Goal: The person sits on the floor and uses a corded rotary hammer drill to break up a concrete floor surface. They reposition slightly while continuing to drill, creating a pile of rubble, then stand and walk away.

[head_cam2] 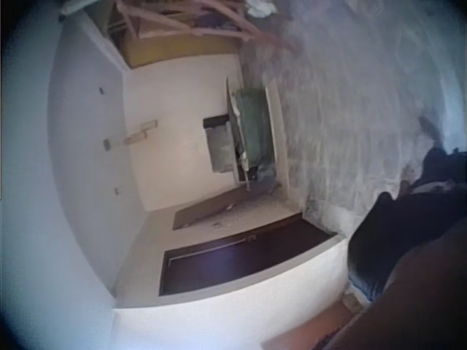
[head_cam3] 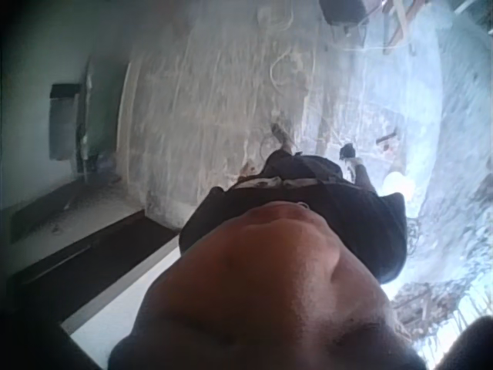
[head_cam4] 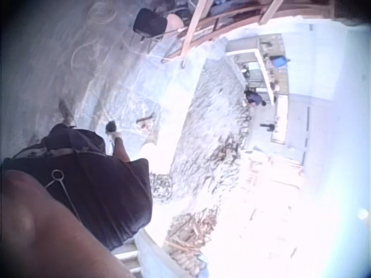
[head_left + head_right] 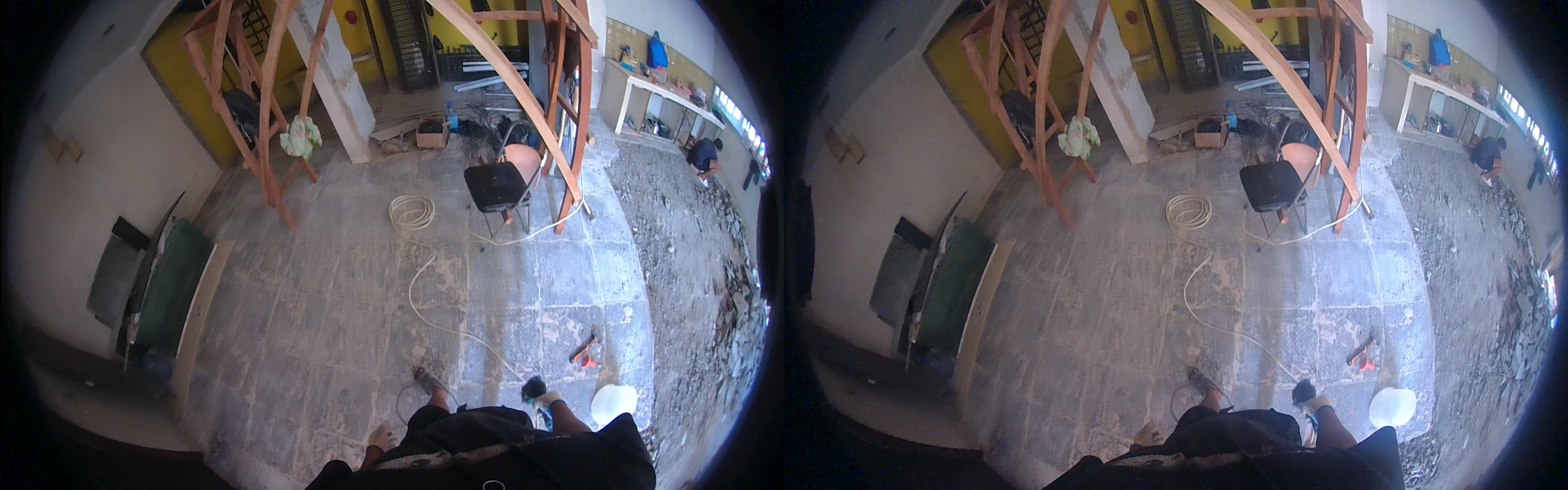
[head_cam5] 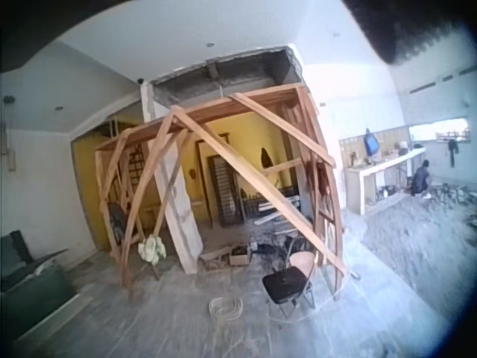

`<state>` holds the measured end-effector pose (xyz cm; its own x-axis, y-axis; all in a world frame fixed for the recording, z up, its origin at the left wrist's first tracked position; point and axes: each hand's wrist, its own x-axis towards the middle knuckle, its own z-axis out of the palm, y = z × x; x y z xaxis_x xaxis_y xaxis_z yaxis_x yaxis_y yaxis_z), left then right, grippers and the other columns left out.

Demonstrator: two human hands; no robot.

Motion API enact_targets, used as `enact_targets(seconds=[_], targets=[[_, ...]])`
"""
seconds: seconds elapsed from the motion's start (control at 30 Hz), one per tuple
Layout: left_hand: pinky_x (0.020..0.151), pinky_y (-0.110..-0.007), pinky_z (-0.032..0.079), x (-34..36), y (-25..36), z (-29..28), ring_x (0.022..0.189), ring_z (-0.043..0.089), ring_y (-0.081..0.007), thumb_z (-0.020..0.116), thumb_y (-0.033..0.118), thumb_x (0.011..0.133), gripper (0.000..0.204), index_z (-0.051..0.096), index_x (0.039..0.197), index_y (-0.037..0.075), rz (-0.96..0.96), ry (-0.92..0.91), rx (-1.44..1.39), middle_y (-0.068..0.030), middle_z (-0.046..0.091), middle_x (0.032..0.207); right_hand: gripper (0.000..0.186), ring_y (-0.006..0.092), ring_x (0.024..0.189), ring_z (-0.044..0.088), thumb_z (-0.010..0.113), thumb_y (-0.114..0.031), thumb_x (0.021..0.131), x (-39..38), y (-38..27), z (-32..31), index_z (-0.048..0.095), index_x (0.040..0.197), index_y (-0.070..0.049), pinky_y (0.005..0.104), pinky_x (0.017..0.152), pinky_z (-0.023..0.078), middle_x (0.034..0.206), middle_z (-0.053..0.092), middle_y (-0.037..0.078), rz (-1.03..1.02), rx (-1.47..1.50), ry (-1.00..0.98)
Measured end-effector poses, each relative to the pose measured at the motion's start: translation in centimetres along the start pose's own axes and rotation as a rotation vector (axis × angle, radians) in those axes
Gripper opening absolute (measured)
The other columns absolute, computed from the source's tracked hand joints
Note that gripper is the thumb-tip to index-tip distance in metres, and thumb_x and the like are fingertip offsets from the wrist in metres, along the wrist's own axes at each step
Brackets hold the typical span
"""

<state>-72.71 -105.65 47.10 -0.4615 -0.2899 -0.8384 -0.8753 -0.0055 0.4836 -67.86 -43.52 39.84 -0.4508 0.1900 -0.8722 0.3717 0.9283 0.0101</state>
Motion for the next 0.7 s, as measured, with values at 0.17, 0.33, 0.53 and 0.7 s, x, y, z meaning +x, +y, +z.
enact_targets(seconds=[0.17,0.33,0.53,0.7], targets=[[0.058,-0.045,0.053,5.6,5.8,-4.4,0.071,0.067,-0.0263,0.058,0.065,0.115,0.061,0.071,0.143,0.013,-0.084,0.032,0.08,-0.0102,0.071,0.104,0.05,0.0303,0.124,0.08,0.066,-0.056,0.097,-1.0,-5.6,-2.2,0.087,0.123,-0.019,0.047,0.11,0.061,0.128,0.085,0.014,0.139,0.349,0.013],[0.053,-0.046,0.048,12.2,12.4,-7.9,0.063,0.061,-0.0254,0.054,0.065,0.116,0.057,0.073,0.137,0.017,-0.105,0.083,0.081,-0.0084,0.069,0.099,0.057,0.0323,0.129,0.077,0.064,-0.06,0.097,-4.5,-9.7,-4.5,0.085,0.128,-0.018,0.048,0.113,0.059,0.133,0.082,0.016,0.25,0.388,-0.009],[0.082,-0.047,0.059,22.0,23.7,-9.9,0.103,0.069,-0.0269,0.066,0.072,0.109,0.066,0.064,0.154,0.023,-0.182,0.138,-0.295,-0.0076,0.067,0.126,0.065,0.0347,0.136,0.074,0.062,-0.066,0.098,-3.9,-15.7,-8.5,0.083,0.135,-0.017,0.0491,0.116,0.057,0.139,0.079,0.019,0.314,0.39,-0.035],[0.073,-0.048,0.058,27.6,33.6,-6.5,0.097,0.075,-0.0295,0.068,0.067,0.109,0.072,0.06,0.158,0.015,-0.001,0.041,-0.236,-0.0092,0.07,0.131,0.072,0.0367,0.141,0.071,0.06,-0.071,0.098,3.2,-24.2,-16.9,0.081,0.14,-0.016,0.05,0.119,0.055,0.145,0.077,0.021,0.297,0.447,-0.001]])
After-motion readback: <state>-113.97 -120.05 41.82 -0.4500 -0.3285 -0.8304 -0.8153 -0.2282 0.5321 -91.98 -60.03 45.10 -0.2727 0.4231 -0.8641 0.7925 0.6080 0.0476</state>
